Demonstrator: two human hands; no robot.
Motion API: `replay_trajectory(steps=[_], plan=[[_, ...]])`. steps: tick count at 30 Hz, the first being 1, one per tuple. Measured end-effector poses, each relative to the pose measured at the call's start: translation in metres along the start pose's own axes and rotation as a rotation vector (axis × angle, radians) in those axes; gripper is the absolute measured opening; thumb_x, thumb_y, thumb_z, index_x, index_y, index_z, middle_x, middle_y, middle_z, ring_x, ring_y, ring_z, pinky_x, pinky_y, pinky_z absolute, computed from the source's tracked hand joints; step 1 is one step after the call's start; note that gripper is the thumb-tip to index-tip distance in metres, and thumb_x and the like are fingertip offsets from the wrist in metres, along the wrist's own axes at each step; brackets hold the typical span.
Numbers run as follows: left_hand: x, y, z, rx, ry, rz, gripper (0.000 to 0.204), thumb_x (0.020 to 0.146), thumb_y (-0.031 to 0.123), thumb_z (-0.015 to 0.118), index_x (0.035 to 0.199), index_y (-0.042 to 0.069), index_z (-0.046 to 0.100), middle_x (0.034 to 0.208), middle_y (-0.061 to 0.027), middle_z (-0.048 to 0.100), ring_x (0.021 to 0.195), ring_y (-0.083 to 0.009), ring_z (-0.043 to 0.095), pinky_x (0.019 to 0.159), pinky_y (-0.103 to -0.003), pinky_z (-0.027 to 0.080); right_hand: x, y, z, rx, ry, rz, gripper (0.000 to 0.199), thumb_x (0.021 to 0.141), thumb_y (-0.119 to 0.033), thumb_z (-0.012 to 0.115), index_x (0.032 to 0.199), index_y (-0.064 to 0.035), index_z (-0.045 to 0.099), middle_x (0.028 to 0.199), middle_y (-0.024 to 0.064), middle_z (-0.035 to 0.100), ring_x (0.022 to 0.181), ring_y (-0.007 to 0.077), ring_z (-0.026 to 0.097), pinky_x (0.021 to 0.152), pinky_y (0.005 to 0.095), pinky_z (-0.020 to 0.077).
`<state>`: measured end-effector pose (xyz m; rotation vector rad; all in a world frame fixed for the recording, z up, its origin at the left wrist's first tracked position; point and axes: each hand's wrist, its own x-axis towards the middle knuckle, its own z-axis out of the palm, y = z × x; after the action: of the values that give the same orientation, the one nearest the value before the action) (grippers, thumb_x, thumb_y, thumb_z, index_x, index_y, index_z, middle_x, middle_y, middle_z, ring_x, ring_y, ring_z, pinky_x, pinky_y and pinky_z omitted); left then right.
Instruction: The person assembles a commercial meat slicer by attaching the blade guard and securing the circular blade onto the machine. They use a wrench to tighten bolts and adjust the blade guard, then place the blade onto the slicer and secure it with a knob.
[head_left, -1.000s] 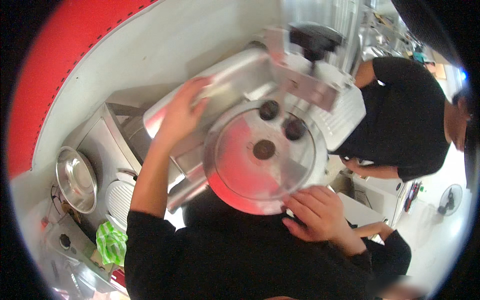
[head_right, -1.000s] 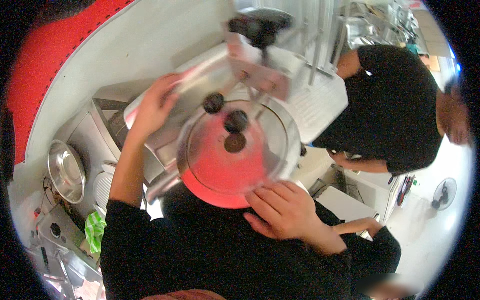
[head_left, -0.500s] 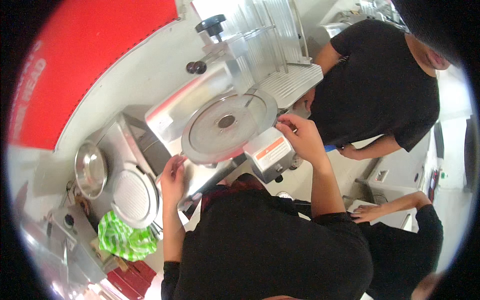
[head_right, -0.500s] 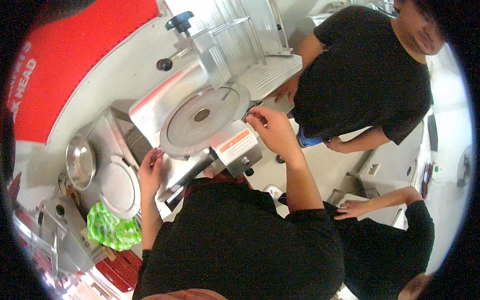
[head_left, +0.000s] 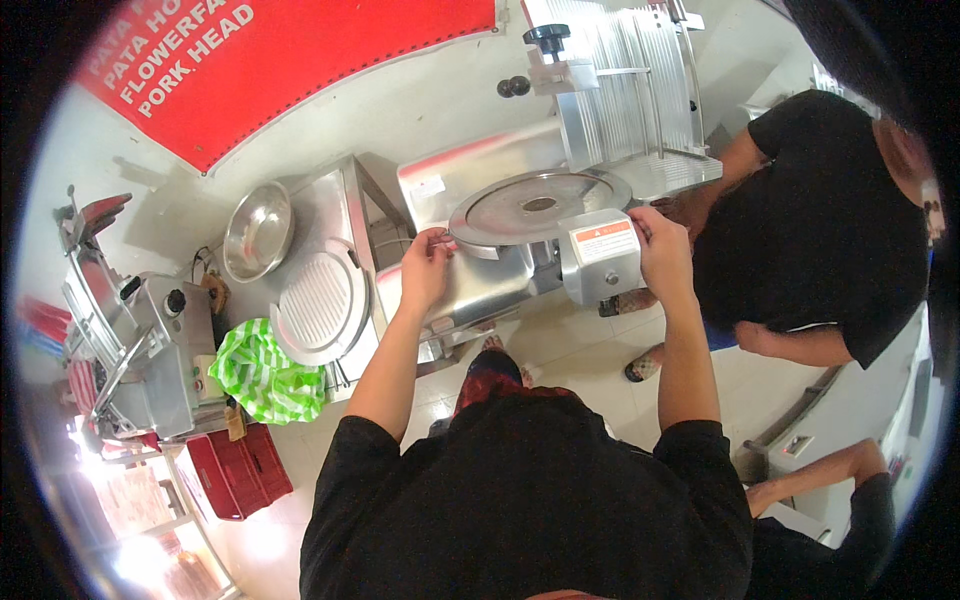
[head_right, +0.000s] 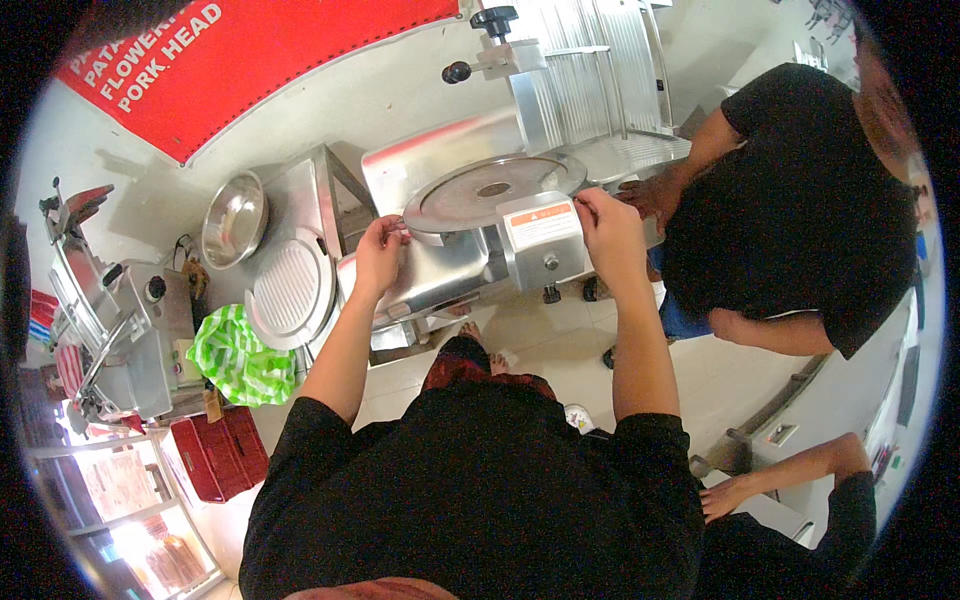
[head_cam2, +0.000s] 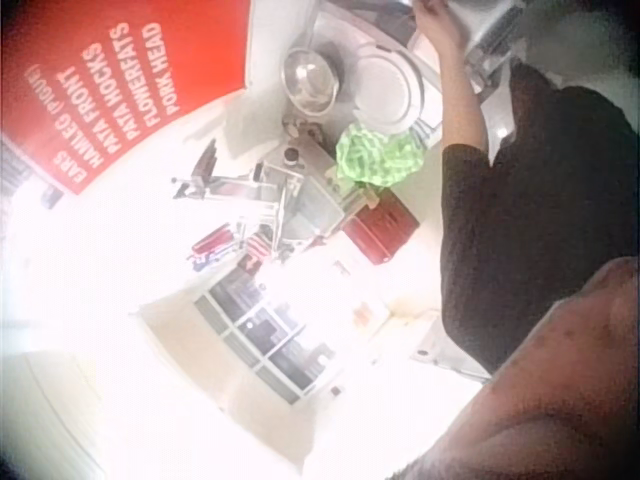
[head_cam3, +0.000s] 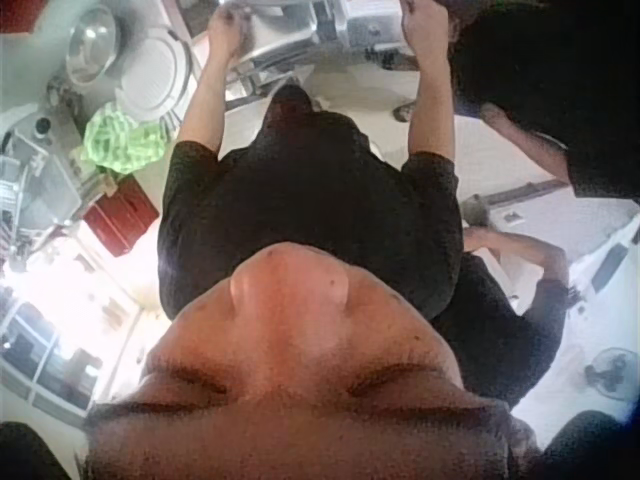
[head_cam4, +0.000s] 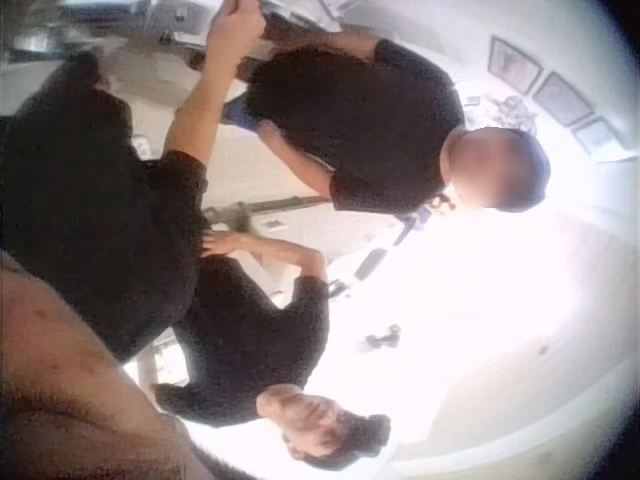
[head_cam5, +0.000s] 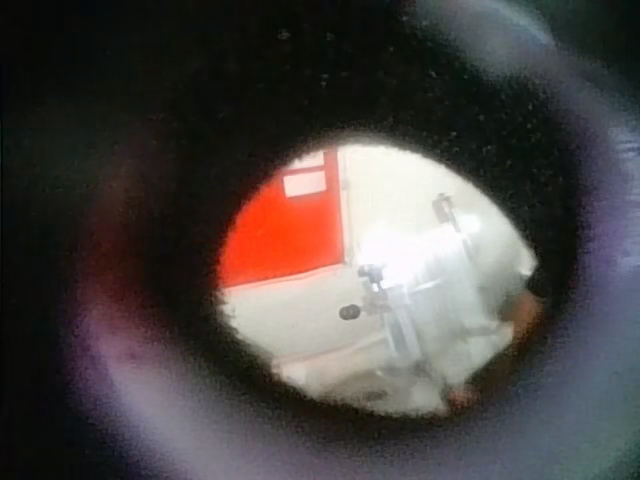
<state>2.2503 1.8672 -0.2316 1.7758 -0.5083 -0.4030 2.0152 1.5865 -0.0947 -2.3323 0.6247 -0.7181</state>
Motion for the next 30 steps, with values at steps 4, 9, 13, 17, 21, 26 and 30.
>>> replay_trajectory(steps=[4,9,13,17,21,26,30], plan=[[0.006,0.008,0.0,0.222,-0.031,0.053,0.032,0.093,-0.002,0.049,0.123,-0.007,0.059,0.103,-0.0129,0.071,0.091,-0.0192,0.069,0.085,-0.031,0.054,-0.002,0.015,0.002,0.053,0.0,-0.005,0.017,0.092,-0.013,0.066,0.103,-0.0006,0.069,0.09,0.0234,0.07,0.084,0.04,0.069,0.073,0.0413,0.0528],[0.03,0.016,-0.02,0.497,-0.223,0.037,0.025,0.092,-0.001,0.051,0.113,-0.006,0.063,0.094,-0.0138,0.072,0.082,-0.0199,0.071,0.079,-0.032,0.055,-0.004,0.012,0.003,0.018,-0.016,0.054,0.018,0.092,-0.013,0.067,0.104,-0.0001,0.068,0.091,0.0233,0.07,0.084,0.0406,0.069,0.073,0.0422,0.0527],[0.032,0.012,-0.034,0.329,-0.262,0.024,0.021,0.094,0.004,0.055,0.111,-0.003,0.065,0.091,-0.014,0.071,0.078,-0.0201,0.071,0.077,-0.033,0.055,-0.002,0.008,0.002,0.042,-0.054,0.066,0.019,0.091,-0.014,0.068,0.105,0.0,0.068,0.09,0.0228,0.071,0.083,0.0393,0.07,0.072,0.0419,0.0528],[0.02,0.033,-0.018,0.41,-0.177,0.033,0.023,0.096,0.012,0.06,0.111,-0.003,0.065,0.094,-0.0158,0.071,0.086,-0.0197,0.072,0.081,-0.034,0.054,-0.003,0.019,0.002,0.094,-0.033,0.072,0.02,0.091,-0.013,0.069,0.105,-0.0003,0.068,0.089,0.0221,0.071,0.081,0.0384,0.07,0.071,0.0418,0.0529],[0.021,0.021,-0.017,0.635,-0.122,0.28,0.027,0.099,0.017,0.057,0.114,-0.004,0.064,0.104,-0.0217,0.07,0.102,-0.0305,0.069,0.087,-0.038,0.051,-0.003,0.018,0.001,0.067,-0.029,0.039,0.019,0.091,-0.012,0.069,0.105,-0.0003,0.067,0.087,0.0217,0.071,0.079,0.0381,0.07,0.07,0.0409,0.0527],[0.044,-0.018,-0.038,0.316,-0.353,0.043,0.031,0.105,0.023,0.047,0.109,-0.003,0.064,0.096,-0.0168,0.069,0.085,-0.0267,0.065,0.08,-0.038,0.05,-0.001,0.016,0.004,0.114,-0.049,0.04,0.017,0.09,-0.01,0.069,0.104,0.0002,0.067,0.085,0.0216,0.07,0.077,0.0369,0.069,0.068,0.0396,0.052],[0.055,0.016,-0.039,0.149,-0.55,-0.226,0.035,0.107,0.029,0.043,0.09,0.005,0.061,0.077,-0.0018,0.057,0.071,-0.0136,0.051,0.07,-0.03,0.046,-0.001,0.023,0.001,0.114,-0.051,0.036,0.018,0.09,-0.011,0.069,0.103,0.0006,0.067,0.085,0.0216,0.07,0.076,0.0359,0.07,0.068,0.0396,0.052]])
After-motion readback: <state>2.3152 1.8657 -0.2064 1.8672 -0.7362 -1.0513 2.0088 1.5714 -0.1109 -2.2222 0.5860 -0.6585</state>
